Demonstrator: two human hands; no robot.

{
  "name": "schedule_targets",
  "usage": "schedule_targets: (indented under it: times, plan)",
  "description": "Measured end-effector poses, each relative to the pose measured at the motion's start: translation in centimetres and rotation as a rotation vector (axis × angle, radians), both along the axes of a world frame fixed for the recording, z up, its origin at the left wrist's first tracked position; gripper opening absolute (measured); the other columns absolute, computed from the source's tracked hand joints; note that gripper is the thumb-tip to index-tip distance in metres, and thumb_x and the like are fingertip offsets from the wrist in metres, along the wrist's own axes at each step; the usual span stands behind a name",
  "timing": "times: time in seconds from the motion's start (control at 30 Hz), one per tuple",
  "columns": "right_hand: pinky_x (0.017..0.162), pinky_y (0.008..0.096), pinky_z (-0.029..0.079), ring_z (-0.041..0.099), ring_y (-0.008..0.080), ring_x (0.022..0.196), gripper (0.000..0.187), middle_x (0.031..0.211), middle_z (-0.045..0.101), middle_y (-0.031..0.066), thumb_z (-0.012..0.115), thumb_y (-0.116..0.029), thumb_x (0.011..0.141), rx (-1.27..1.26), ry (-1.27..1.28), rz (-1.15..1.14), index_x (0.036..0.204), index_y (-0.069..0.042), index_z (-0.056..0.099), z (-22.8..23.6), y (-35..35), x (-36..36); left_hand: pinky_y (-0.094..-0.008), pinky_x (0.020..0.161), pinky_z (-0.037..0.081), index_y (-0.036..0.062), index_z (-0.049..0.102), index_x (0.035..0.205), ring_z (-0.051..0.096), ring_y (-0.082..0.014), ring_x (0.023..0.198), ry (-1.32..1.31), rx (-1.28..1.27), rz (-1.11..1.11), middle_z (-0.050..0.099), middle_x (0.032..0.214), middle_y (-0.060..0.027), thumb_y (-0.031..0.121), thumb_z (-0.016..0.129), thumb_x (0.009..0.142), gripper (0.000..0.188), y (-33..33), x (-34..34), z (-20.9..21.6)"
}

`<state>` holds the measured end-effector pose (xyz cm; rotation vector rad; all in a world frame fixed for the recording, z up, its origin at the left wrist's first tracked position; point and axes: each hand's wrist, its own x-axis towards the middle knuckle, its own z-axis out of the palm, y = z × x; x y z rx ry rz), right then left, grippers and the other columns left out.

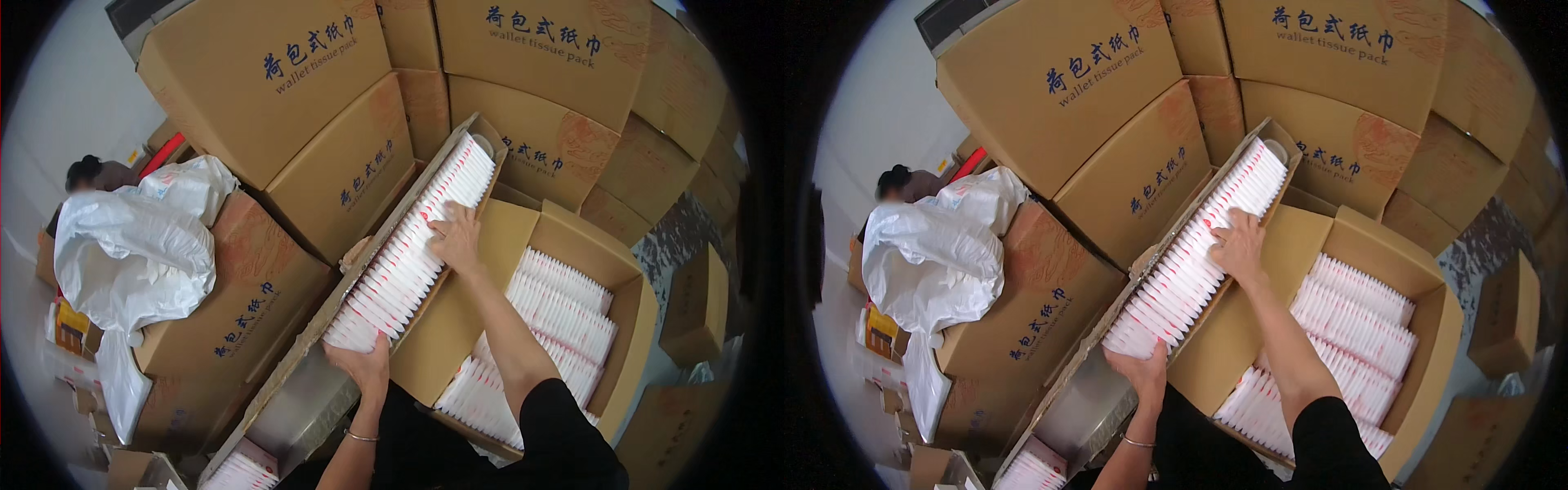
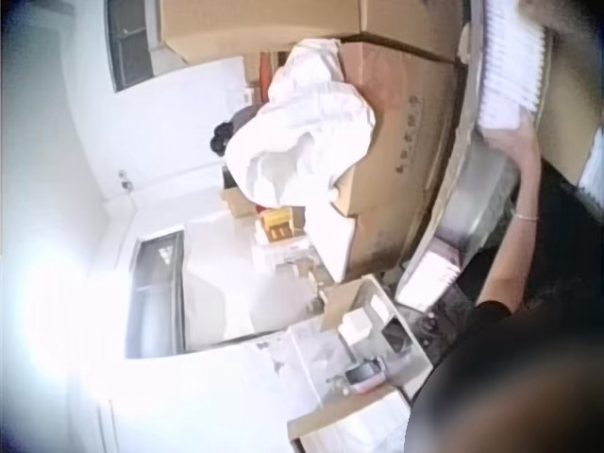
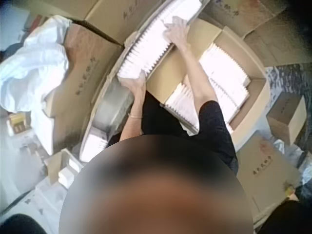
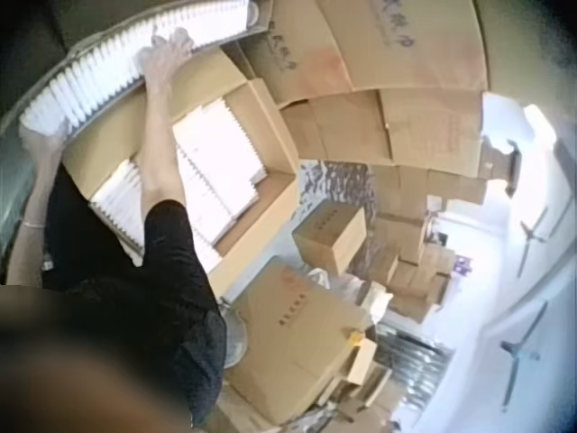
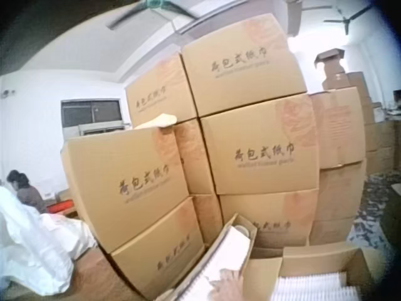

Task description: The person is folding, checking, and packing bundles of wallet tissue packs into cardboard boxes.

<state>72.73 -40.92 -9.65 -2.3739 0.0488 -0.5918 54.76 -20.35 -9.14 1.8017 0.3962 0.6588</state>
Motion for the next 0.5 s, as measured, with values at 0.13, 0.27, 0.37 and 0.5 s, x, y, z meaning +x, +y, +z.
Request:
schedule_targets:
  times: [0.13,0.27,0.37,0.5]
  plan:
    - [0.103,0.0493,0.036,0.047,0.0316,0.123,0.019,0.129,0.059,0.0099,0.067,-0.018,0.069,0.016,0.021,0.009,0.082,-0.016,0.081,0.2,-0.9,2.1,-0.0533,0.112,0.028,-0.0128,0.020,0.144,0.038,-0.0450,0.124,0.093,0.103,0.088,0.038,0.134,-0.0328,0.014,0.081,0.065,0.103,0.2,-0.2,-0.7]
    - [0.101,0.0446,0.041,0.054,0.0362,0.116,0.029,0.129,0.062,0.0126,0.069,-0.025,0.072,0.165,0.009,0.091,0.097,-0.012,0.077,-1.5,-3.4,3.9,-0.0538,0.111,0.028,-0.0123,0.017,0.145,0.036,-0.0468,0.124,0.144,0.282,0.108,0.037,0.134,-0.0341,0.017,0.081,0.066,0.106,-0.6,-0.2,-0.4]
    - [0.100,0.0415,0.044,0.058,0.0376,0.113,0.049,0.128,0.063,0.0173,0.069,-0.037,0.078,0.413,0.087,0.049,0.117,-0.006,0.066,-0.7,-2.8,4.7,-0.0521,0.112,0.027,-0.0128,0.019,0.143,0.039,-0.0419,0.124,0.329,0.274,0.166,0.036,0.134,-0.0311,0.017,0.080,0.067,0.101,-0.9,-0.1,0.1]
    - [0.101,0.0429,0.043,0.058,0.0369,0.118,0.074,0.125,0.061,0.0254,0.069,-0.055,0.082,0.398,0.286,0.000,0.128,0.001,0.053,2.5,0.1,3.1,-0.0545,0.114,0.025,-0.0144,0.024,0.142,0.036,-0.0463,0.129,0.250,0.063,0.046,0.039,0.135,-0.0353,0.032,0.083,0.068,0.105,1.2,-1.0,-0.3]
